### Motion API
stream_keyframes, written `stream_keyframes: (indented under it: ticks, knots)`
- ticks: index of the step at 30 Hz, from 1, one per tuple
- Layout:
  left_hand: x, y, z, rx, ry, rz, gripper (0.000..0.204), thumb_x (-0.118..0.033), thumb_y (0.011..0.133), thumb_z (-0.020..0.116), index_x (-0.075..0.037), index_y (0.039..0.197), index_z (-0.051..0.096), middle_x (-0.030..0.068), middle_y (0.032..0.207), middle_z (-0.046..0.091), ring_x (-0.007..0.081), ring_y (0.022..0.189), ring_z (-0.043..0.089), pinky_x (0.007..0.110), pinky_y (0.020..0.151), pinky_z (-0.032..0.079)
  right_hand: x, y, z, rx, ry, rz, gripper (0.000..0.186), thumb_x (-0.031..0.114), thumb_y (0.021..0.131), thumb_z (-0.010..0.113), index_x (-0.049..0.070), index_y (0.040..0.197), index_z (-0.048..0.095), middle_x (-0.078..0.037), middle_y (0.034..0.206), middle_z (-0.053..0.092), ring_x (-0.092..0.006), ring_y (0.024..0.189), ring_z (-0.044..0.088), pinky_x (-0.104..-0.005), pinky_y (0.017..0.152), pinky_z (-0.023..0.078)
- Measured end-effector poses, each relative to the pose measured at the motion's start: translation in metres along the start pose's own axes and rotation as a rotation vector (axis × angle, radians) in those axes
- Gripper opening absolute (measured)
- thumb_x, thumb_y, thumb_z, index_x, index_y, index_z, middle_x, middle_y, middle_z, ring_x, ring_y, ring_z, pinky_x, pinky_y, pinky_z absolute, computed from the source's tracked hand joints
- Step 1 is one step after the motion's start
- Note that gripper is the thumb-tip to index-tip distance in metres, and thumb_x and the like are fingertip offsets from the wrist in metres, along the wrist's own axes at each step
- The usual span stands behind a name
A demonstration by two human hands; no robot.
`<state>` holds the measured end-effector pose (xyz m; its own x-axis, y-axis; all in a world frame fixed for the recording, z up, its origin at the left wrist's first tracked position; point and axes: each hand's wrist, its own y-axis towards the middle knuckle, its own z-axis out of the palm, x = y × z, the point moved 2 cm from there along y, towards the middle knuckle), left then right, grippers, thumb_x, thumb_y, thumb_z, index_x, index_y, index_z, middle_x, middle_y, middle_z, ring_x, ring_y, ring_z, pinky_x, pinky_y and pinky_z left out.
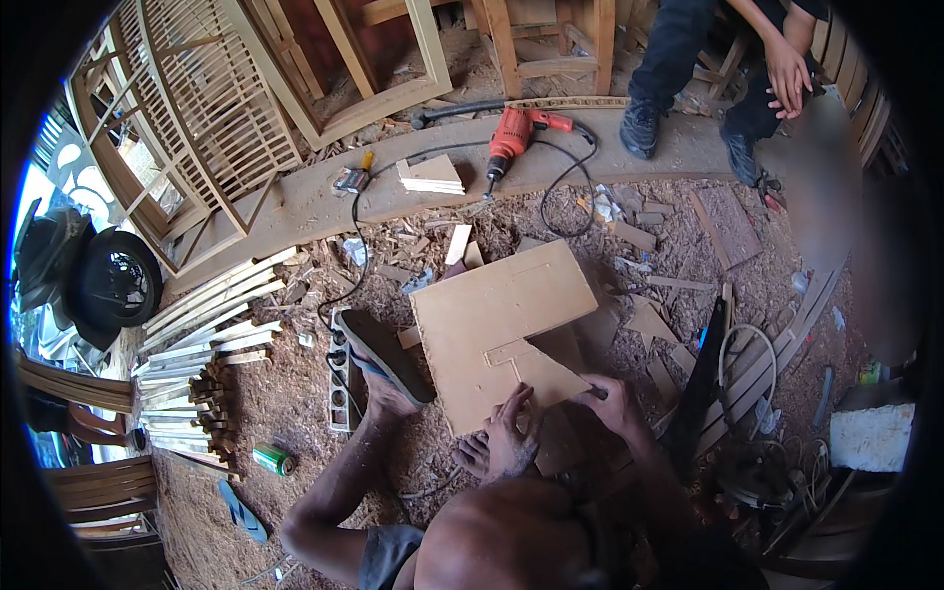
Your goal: The person marks a rectangular piece of plywood with a pencil and a small block, then uses a handheld circular saw to cut along the marked lines. The person repositions the wood between cuts and removes the cut-off sections.
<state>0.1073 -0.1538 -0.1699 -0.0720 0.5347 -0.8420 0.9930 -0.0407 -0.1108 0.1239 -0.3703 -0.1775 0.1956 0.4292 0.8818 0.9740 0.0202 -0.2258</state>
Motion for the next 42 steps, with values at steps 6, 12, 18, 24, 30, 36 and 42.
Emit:
stream_keyframes:
  ticks: [6,12,18,24,30,36,42]
  knots:
    - [0.005,-0.001,0.002,-0.004,-0.155,-0.048,0.044,-0.016,0.089,0.069,-0.004,0.13,0.061,0.0168,0.131,0.064,0.0293,0.108,0.066,0.041,0.096,0.051,-0.001,-0.001,0.005,-0.091,-0.075,-0.031,0.051,0.031,0.087,0.078,-0.009,0.116,0.066,-0.023,0.11,0.071,-0.0283,0.1,0.071,-0.0361,0.087,0.055]
    - [0.001,0.001,-0.003,0.043,-0.198,-0.098,0.047,-0.017,0.09,0.068,-0.005,0.135,0.058,0.0182,0.124,0.066,0.0299,0.111,0.066,0.041,0.099,0.049,0.001,-0.007,0.01,-0.082,0.102,-0.023,0.041,0.015,0.089,0.076,-0.008,0.119,0.063,-0.023,0.107,0.072,-0.0225,0.096,0.071,-0.0338,0.083,0.055]
    - [0.0,-0.008,-0.007,0.017,-0.093,-0.052,0.045,-0.016,0.09,0.068,-0.007,0.134,0.059,0.0165,0.114,0.068,0.0272,0.111,0.064,0.041,0.1,0.047,-0.018,-0.005,0.007,-0.267,0.292,0.052,0.033,0.009,0.089,0.074,-0.005,0.118,0.065,-0.01,0.103,0.073,-0.0178,0.083,0.069,-0.0305,0.083,0.054]
    - [-0.012,-0.005,-0.063,-0.108,-0.649,-0.234,0.029,-0.002,0.096,0.06,-0.002,0.125,0.062,0.0105,0.113,0.069,0.0149,0.098,0.063,0.028,0.086,0.051,-0.042,-0.014,-0.041,-0.473,0.969,0.267,0.015,0.017,0.098,0.063,0.007,0.109,0.063,0.007,0.065,0.046,-0.001,0.043,0.033,-0.0204,0.037,0.023]
    - [-0.127,-0.026,-0.191,-0.167,-0.821,0.267,0.026,-0.008,0.098,0.046,0.005,0.112,0.063,0.0184,0.101,0.068,0.0254,0.09,0.063,0.037,0.086,0.048,-0.04,-0.014,-0.068,-0.584,1.027,0.235,0.013,0.016,0.101,0.058,0.008,0.11,0.062,0.006,0.069,0.048,-0.002,0.042,0.03,-0.0188,0.037,0.024]
    - [-0.208,-0.025,-0.213,0.172,-1.159,0.772,0.025,-0.018,0.095,0.051,0.001,0.109,0.061,0.016,0.092,0.063,0.0269,0.084,0.058,0.039,0.079,0.048,-0.037,0.0,-0.05,-0.516,1.095,0.203,0.013,0.015,0.1,0.06,0.01,0.112,0.062,0.007,0.068,0.047,-0.0022,0.042,0.028,-0.0201,0.037,0.024]
    - [-0.216,-0.025,-0.223,0.199,-1.273,0.732,0.025,-0.02,0.094,0.055,-0.001,0.11,0.058,0.0146,0.095,0.06,0.0265,0.087,0.056,0.04,0.081,0.046,-0.029,-0.001,-0.04,-0.369,1.183,0.242,0.011,0.013,0.1,0.06,0.012,0.111,0.062,0.009,0.063,0.041,-0.0023,0.041,0.027,-0.02,0.037,0.021]
